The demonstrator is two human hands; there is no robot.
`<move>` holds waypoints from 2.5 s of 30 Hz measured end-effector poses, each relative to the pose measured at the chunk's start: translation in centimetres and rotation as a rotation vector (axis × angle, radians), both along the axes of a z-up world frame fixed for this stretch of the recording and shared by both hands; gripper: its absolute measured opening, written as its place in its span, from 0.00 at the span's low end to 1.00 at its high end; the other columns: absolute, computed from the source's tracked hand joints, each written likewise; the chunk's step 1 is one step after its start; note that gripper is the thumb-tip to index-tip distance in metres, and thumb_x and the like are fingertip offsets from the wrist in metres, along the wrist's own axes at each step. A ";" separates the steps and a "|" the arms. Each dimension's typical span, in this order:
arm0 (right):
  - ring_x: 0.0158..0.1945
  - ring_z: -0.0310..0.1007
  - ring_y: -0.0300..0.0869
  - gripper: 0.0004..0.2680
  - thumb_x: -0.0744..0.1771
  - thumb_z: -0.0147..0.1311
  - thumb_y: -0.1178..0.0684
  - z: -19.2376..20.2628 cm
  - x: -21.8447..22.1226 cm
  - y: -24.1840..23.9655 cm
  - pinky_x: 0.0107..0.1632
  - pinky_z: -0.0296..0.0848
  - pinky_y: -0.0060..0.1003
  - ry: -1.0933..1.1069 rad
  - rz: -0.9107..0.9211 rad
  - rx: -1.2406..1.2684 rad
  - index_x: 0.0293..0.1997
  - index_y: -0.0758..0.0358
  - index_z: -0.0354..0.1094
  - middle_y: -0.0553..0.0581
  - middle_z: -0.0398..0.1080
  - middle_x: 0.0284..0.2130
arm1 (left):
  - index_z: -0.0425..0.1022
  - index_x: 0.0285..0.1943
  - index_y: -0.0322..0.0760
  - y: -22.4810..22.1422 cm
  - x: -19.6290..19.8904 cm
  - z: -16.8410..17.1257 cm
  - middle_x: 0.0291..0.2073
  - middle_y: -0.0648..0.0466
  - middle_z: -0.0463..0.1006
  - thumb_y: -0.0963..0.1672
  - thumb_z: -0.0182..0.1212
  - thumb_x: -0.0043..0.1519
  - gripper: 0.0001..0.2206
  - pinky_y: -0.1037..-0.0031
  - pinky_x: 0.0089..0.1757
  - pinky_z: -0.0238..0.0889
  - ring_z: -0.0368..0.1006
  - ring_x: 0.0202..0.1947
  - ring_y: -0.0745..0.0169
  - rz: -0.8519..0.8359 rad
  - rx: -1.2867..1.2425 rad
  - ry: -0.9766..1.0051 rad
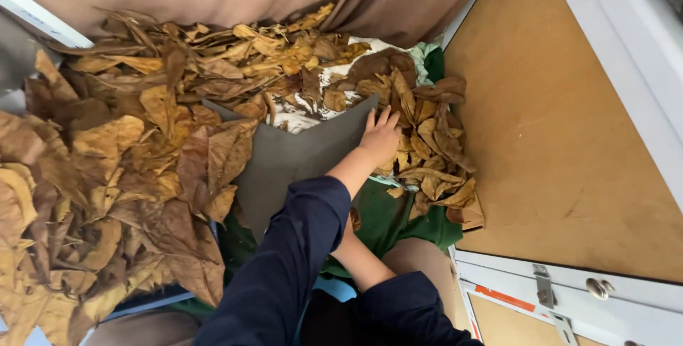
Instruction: Smoothing and flattening dried leaves on a board for processing
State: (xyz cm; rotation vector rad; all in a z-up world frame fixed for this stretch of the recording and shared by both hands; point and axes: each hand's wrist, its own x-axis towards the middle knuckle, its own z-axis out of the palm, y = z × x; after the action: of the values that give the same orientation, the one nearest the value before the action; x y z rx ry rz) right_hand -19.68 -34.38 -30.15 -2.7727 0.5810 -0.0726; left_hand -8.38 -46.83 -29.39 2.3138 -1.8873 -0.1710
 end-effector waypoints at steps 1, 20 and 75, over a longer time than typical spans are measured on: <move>0.47 0.75 0.57 0.14 0.63 0.51 0.39 -0.5 -0.1 0.0 0.46 0.70 0.54 0.001 -0.001 0.007 0.45 0.52 0.77 0.60 0.74 0.40 | 0.73 0.57 0.35 0.5 -0.1 2.2 0.72 0.43 0.56 0.43 0.55 0.67 0.11 0.34 0.67 0.29 0.37 0.76 0.38 0.000 0.003 0.004; 0.58 0.74 0.63 0.18 0.60 0.62 0.38 10.0 -4.8 2.5 0.57 0.73 0.55 0.225 0.138 0.421 0.52 0.48 0.76 0.68 0.74 0.53 | 0.72 0.44 0.43 23.8 5.0 5.7 0.42 0.53 0.76 0.45 0.69 0.60 0.10 0.66 0.43 0.76 0.78 0.46 0.50 0.652 -0.561 0.535; 0.42 0.74 0.56 0.08 0.58 0.61 0.57 7.3 6.2 1.6 0.46 0.73 0.49 -0.553 0.449 0.139 0.37 0.50 0.78 0.57 0.72 0.37 | 0.61 0.70 0.26 34.3 -7.1 1.4 0.69 0.38 0.63 0.51 0.54 0.60 0.32 0.57 0.70 0.42 0.54 0.73 0.44 0.314 -0.429 0.094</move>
State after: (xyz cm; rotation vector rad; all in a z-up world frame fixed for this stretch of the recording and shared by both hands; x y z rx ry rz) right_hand -13.46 -32.79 -22.85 -2.5100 -0.1689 -0.6402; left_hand -15.51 -12.51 -28.02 2.2112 -1.3326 0.1461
